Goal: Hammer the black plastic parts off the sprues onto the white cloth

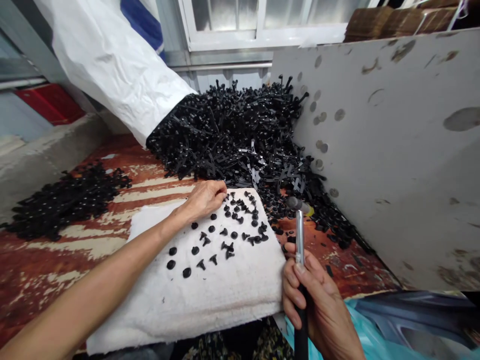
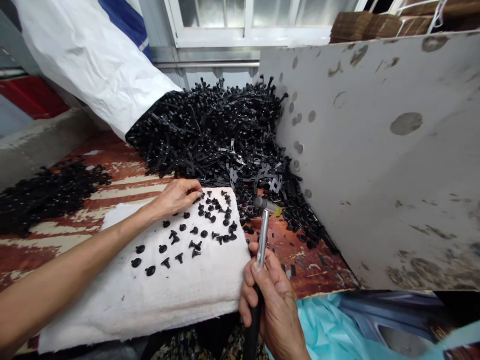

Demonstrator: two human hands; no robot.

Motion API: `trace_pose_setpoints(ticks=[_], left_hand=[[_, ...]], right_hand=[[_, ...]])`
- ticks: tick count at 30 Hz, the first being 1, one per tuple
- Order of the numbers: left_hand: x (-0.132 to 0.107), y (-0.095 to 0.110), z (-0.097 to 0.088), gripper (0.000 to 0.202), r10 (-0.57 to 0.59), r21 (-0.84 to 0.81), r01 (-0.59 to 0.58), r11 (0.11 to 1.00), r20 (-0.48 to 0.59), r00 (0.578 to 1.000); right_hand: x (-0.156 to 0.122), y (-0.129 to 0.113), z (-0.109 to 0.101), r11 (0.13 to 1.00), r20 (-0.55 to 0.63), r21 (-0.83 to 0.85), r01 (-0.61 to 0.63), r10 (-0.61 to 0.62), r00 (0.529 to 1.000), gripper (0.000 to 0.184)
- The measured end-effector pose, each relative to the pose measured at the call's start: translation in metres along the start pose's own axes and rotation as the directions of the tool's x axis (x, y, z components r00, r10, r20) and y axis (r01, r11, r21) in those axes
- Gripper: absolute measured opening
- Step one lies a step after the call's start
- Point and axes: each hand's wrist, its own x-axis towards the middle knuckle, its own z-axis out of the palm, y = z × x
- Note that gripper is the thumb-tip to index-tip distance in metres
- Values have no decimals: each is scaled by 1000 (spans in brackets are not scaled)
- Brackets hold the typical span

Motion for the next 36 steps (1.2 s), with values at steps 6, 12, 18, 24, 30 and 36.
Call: trace_pose_setpoints(ticks=[6, 12, 18, 24, 30, 36], left_hand=[[-3, -10, -10, 13, -123, -222, 128, 967, 37, 992], [-27, -38, -31, 12, -234, -396, 216, 892, 3, 972], [-66, -58, -30, 14, -357, -428, 355, 831, 80, 931], [-71, -45, -19, 12, -322, -317, 315, 895, 31, 946], [-84, -47, -38, 17, -392, -348, 385, 855, 54, 918], [-103, -45, -45, 24, -294, -335, 396, 855, 316, 902]], right_hand=[[3, 3, -8, 1000, 42, -26, 13, -12, 999, 35], [2, 3, -7, 999, 23, -39, 13, -12, 1000, 38], [4, 3, -11, 997, -2, -82, -5, 5, 1000, 42], [6, 4, -14, 992, 8, -126, 13, -12, 1000, 42], [3, 1, -10, 993, 17, -116, 19, -17, 1000, 39], [2, 1, -7, 993, -15, -116, 22, -23, 1000, 38]])
